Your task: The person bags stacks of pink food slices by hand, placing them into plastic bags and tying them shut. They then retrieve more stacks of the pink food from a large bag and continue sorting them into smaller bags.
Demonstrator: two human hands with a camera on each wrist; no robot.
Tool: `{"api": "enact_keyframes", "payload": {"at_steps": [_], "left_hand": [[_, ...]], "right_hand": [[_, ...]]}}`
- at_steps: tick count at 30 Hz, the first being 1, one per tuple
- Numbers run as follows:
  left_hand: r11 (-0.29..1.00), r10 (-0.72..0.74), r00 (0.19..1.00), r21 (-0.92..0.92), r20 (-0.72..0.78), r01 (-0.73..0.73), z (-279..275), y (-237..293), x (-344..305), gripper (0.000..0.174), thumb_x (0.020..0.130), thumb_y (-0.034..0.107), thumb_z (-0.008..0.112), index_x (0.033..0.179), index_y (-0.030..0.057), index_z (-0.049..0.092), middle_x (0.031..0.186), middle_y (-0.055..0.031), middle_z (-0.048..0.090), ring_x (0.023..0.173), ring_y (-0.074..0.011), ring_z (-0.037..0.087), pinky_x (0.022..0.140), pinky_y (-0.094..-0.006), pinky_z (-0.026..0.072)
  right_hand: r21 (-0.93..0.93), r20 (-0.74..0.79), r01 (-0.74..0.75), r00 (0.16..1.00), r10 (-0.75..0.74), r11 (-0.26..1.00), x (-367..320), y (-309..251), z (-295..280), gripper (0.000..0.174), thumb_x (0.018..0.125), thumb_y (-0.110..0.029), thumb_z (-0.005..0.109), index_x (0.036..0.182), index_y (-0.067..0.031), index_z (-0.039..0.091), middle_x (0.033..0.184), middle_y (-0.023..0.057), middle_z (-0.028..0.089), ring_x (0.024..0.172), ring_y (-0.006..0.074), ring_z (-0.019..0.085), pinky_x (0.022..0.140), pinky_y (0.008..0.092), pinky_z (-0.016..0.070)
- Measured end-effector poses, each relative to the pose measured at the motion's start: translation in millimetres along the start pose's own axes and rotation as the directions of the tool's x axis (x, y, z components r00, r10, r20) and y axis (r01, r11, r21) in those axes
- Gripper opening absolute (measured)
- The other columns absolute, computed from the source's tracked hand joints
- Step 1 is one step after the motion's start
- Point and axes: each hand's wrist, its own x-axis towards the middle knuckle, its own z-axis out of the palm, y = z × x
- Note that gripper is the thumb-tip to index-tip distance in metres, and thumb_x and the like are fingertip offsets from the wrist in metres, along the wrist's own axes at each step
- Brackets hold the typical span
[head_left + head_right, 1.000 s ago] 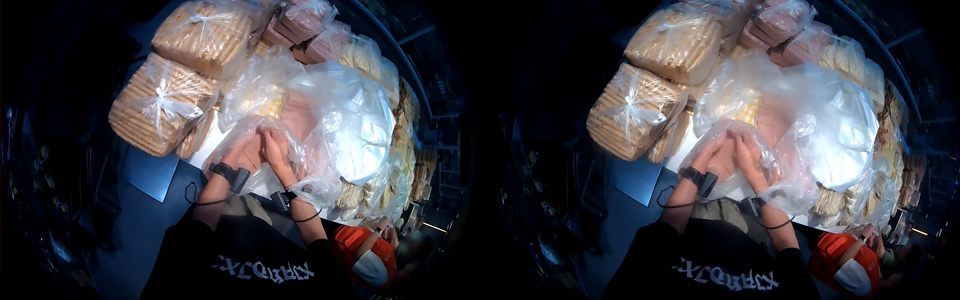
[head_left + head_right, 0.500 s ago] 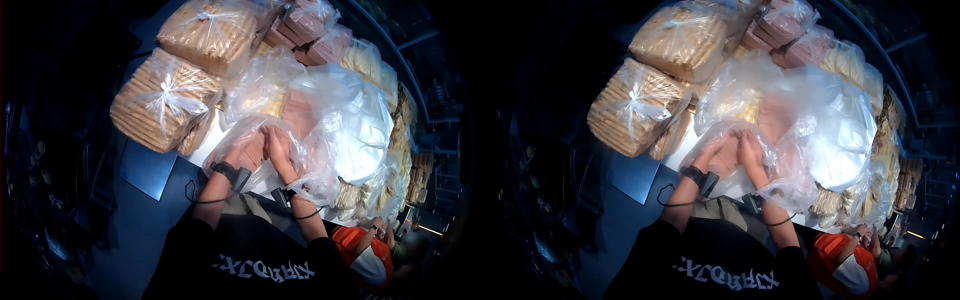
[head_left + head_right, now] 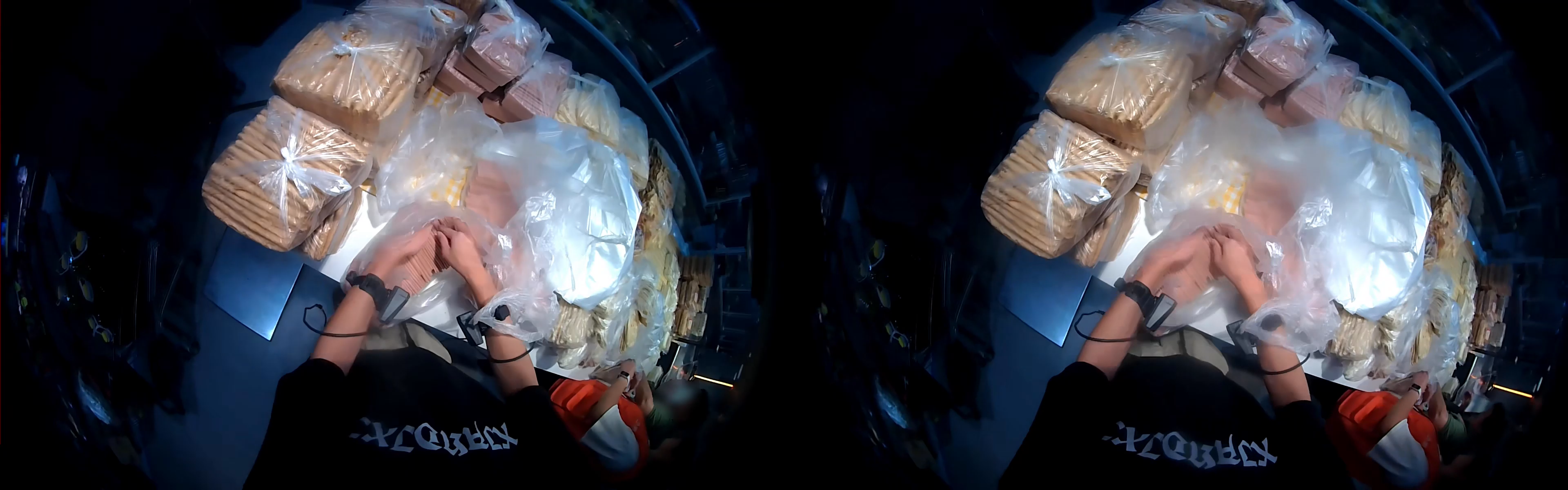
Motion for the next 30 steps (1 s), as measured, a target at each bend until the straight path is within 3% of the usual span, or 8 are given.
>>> {"api": "enact_keyframes", "payload": {"at_steps": [5, 10, 13, 16, 20, 25, 27, 30], "left_hand": [[0.427, 0.675, 0.709, 0.677, 0.203, -0.6, 10.3, -79.8, -55.6, 0.054, 0.101, 0.033, 0.051, 0.141, -0.0025, 0.044, 0.136, -0.0198, 0.056, 0.127, -0.0232, 0.052, 0.109, -0.0325, 0.0358], [0.985, 0.174, 0.95, -0.068, 0.26, -0.161, -102.1, -139.4, -138.9, 0.045, 0.101, 0.025, 0.054, 0.136, -0.0022, 0.051, 0.121, -0.0158, 0.066, 0.115, -0.0227, 0.06, 0.101, -0.0338, 0.0442], [0.983, 0.147, 0.934, 0.155, -0.327, -0.1, -102.5, -181.8, -109.9, 0.042, 0.104, 0.025, 0.045, 0.137, -0.0002, 0.05, 0.13, -0.0141, 0.059, 0.122, -0.0207, 0.054, 0.104, -0.0342, 0.0405], [0.887, 0.456, 0.825, 0.098, -0.333, -0.45, -86.8, -201.6, -62.9, 0.049, 0.106, 0.029, 0.032, 0.144, -0.002, 0.041, 0.14, -0.017, 0.051, 0.131, -0.0235, 0.047, 0.111, -0.036, 0.0337], [0.841, 0.295, 0.895, -0.354, -0.334, -0.409, -71.2, -256.0, 0.4, 0.052, 0.107, 0.034, 0.029, 0.141, -0.002, 0.043, 0.14, -0.0122, 0.05, 0.127, -0.0217, 0.048, 0.109, -0.0352, 0.0353], [0.803, 0.245, 0.938, -0.49, -0.246, -0.339, -53.6, -271.3, 12.5, 0.054, 0.107, 0.034, 0.027, 0.146, -0.0021, 0.035, 0.144, -0.0115, 0.045, 0.133, -0.0213, 0.041, 0.111, -0.0346, 0.0328], [0.825, 0.254, 0.93, -0.442, -0.264, -0.351, -55.7, -269.6, 9.5, 0.054, 0.107, 0.033, 0.027, 0.147, -0.002, 0.033, 0.145, -0.0113, 0.044, 0.134, -0.0213, 0.04, 0.111, -0.0346, 0.032], [0.836, 0.318, 0.904, -0.367, -0.284, -0.409, -56.3, -224.4, 13.5, 0.054, 0.107, 0.033, 0.028, 0.148, -0.002, 0.032, 0.146, -0.0111, 0.043, 0.134, -0.022, 0.04, 0.112, -0.0354, 0.0309]], "right_hand": [[0.427, 0.207, 0.009, 0.972, -0.108, 0.904, -63.7, -53.9, -72.4, 0.017, 0.093, -0.013, 0.06, 0.094, 0.0015, 0.069, 0.091, 0.0146, 0.068, 0.083, 0.0284, 0.065, 0.075, 0.0326, 0.051], [0.265, 0.721, -0.553, 0.658, 0.219, 0.79, -132.8, -25.8, -78.7, 0.025, 0.099, -0.017, 0.052, 0.092, 0.001, 0.067, 0.087, 0.011, 0.069, 0.076, 0.0155, 0.064, 0.068, 0.03, 0.0502], [0.315, 0.669, -0.617, 0.683, 0.293, 0.721, -171.2, 17.6, -18.8, 0.027, 0.101, -0.018, 0.048, 0.095, 0.0011, 0.066, 0.086, 0.0098, 0.068, 0.074, 0.0137, 0.063, 0.068, 0.0284, 0.0501], [0.452, 0.354, -0.565, 0.824, 0.443, 0.69, -171.7, 12.3, 41.4, 0.026, 0.101, -0.015, 0.043, 0.111, 0.0032, 0.059, 0.101, 0.0132, 0.063, 0.094, 0.0218, 0.06, 0.086, 0.0327, 0.0476], [0.571, 0.023, -0.395, 0.884, 0.467, 0.72, -142.3, -23.3, 71.0, 0.04, 0.102, -0.017, 0.042, 0.137, 0.0044, 0.042, 0.128, 0.0165, 0.051, 0.118, 0.0257, 0.049, 0.103, 0.0352, 0.0378], [0.964, -0.003, -0.126, 0.876, 0.483, 0.235, -125.6, -37.2, 130.3, 0.059, 0.105, -0.031, 0.035, 0.149, 0.0063, 0.021, 0.136, 0.012, 0.046, 0.127, 0.0218, 0.043, 0.112, 0.0386, 0.0309], [0.971, 0.222, -0.1, 0.722, 0.655, -0.219, -92.8, -47.8, 108.8, 0.06, 0.106, -0.034, 0.031, 0.149, 0.0073, 0.021, 0.146, 0.0141, 0.041, 0.136, 0.0214, 0.037, 0.116, 0.0374, 0.0264], [0.987, 0.065, 0.032, 0.81, 0.583, -0.155, -90.3, -26.2, 96.1, 0.06, 0.107, -0.036, 0.028, 0.149, 0.0065, 0.024, 0.153, 0.0141, 0.034, 0.144, 0.0218, 0.029, 0.119, 0.0355, 0.0202]]}}
